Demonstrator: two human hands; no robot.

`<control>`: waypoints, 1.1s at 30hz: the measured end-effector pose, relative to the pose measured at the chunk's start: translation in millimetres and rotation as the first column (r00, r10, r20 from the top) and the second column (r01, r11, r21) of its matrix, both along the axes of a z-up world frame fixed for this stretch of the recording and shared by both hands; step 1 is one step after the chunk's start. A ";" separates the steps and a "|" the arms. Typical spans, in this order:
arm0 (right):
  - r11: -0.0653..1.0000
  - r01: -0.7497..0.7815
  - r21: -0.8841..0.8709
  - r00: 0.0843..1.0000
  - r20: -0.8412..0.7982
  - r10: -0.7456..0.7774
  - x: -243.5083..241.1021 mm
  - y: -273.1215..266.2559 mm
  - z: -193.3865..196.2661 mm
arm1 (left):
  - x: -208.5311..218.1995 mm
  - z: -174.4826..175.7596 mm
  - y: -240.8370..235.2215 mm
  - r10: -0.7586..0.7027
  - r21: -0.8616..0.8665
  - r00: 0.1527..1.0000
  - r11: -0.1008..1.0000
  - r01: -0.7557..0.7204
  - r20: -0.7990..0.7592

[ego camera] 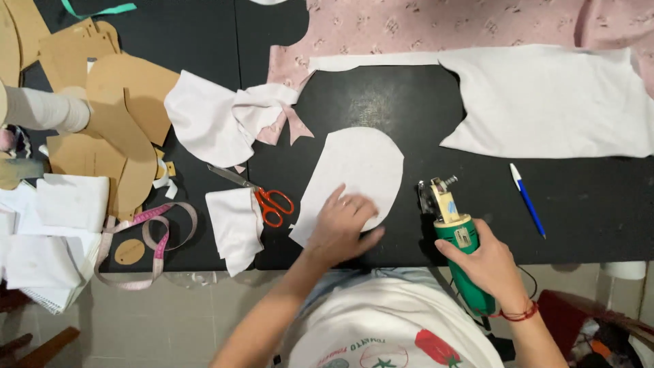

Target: The person uses an electric rotary cutter to cut a large piece of white fabric on a black table. They then use a pen to trace a circular pattern onto a smaller piece of fabric and cut it out with scissors. Finally, they trim the edges of the cut fabric piece.

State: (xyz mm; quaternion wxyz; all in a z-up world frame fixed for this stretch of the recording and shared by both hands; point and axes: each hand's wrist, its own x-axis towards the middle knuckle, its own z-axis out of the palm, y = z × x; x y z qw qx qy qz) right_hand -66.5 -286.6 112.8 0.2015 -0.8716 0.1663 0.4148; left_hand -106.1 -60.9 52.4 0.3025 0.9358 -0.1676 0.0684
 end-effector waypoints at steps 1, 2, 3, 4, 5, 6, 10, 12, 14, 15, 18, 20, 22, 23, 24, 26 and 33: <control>1.000 -0.006 0.000 1.000 0.001 0.006 2.6 6.4 3.4 | 5.1 -7.2 -5.5 0.006 0.000 1.000 1.000 -0.006 0.001; 1.000 -0.009 -0.005 0.999 -0.048 0.009 8.1 13.5 7.5 | 12.7 -13.8 -10.5 0.043 0.093 0.997 0.995 -0.037 -0.063; 1.000 -0.012 -0.011 0.995 -0.097 0.011 13.4 20.8 11.4 | 20.3 -20.4 -15.0 0.086 0.185 0.989 0.981 -0.062 -0.124; 1.000 -0.022 -0.017 0.994 -0.112 0.020 14.7 26.1 15.2 | 21.4 -27.9 -20.5 0.094 0.180 0.986 0.981 -0.068 -0.139; 1.000 -0.021 0.014 0.997 -0.075 0.022 15.7 31.3 18.6 | 22.1 -35.6 -26.3 0.112 0.169 0.967 0.983 -0.074 -0.230; 0.999 -0.018 0.049 0.999 -0.029 0.019 18.8 37.3 21.3 | 26.8 -43.8 -30.9 0.124 0.161 0.943 0.984 -0.077 -0.309; 0.997 -0.053 0.051 0.997 -0.049 0.056 22.9 48.2 24.6 | 19.1 -68.2 -36.7 0.229 0.099 0.960 0.972 -0.216 -0.161; 0.995 -0.085 0.050 0.995 -0.045 0.087 24.0 52.7 26.3 | 16.7 -72.1 -36.8 0.248 0.047 0.969 0.967 -0.249 0.025; 0.995 -0.085 0.046 0.995 -0.048 0.088 25.8 56.5 25.1 | 17.4 -70.9 -37.6 0.250 0.029 0.966 0.967 -0.252 0.066; 0.995 -0.083 0.045 0.995 -0.051 0.086 26.6 58.5 24.8 | 17.6 -69.8 -37.7 0.249 0.014 0.962 0.968 -0.252 0.108; 0.995 -0.085 0.053 0.996 -0.032 0.087 29.1 62.7 25.4 | 16.5 -72.6 -37.6 0.254 -0.005 0.955 0.967 -0.256 0.153; 0.994 -0.091 0.056 0.996 -0.018 0.092 32.6 64.8 24.2 | 17.9 -70.8 -35.6 0.255 -0.006 0.954 0.966 -0.257 0.158; 0.994 -0.095 0.056 0.995 -0.005 0.096 34.7 66.0 24.3 | 17.3 -70.2 -36.0 0.254 -0.009 0.954 0.967 -0.256 0.161; 0.994 -0.102 0.045 0.995 -0.008 0.103 36.1 67.1 25.2 | 17.1 -70.4 -36.3 0.256 -0.012 0.953 0.966 -0.258 0.164; 0.993 -0.111 0.036 0.994 -0.012 0.112 37.8 68.8 25.9 | 17.1 -70.5 -35.7 0.259 -0.013 0.951 0.965 -0.261 0.167; 0.992 -0.122 0.033 0.992 -0.013 0.123 40.6 68.8 24.9 | 17.0 -68.8 -34.9 0.265 -0.010 0.948 0.964 -0.267 0.178; 0.982 -0.187 0.023 0.982 0.002 0.187 52.6 64.5 16.3 | 16.9 -68.1 -33.6 0.261 -0.009 0.947 0.965 -0.264 0.185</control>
